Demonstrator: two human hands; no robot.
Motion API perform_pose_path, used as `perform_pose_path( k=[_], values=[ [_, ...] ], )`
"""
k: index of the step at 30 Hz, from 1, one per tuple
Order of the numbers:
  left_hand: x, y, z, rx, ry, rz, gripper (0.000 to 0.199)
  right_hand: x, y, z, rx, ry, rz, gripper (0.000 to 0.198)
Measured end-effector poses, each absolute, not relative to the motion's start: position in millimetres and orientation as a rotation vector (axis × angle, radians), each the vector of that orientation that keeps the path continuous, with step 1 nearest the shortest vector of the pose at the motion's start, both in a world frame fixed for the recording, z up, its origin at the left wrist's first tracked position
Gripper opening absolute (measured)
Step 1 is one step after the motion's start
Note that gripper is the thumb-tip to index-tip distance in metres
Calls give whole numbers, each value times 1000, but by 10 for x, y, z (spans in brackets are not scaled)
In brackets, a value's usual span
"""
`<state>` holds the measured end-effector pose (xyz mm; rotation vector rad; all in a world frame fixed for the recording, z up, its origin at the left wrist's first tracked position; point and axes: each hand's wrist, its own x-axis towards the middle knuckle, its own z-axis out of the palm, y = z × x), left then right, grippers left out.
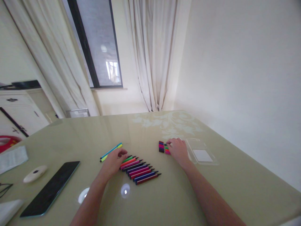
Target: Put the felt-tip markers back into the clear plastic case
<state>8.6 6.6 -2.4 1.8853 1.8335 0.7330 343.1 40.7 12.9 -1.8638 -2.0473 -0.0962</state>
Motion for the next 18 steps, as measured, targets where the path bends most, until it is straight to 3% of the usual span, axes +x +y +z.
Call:
perform_pose_path(
  k=[7, 18],
  values=[
    [-71, -13, 32, 1889, 2498, 542, 31, 3431, 399, 136, -1900, -2056, -104, 22],
    [-57, -74, 91, 1840, 2577, 341, 30, 3464, 400, 154, -1933, -2043, -3, 24]
  ],
)
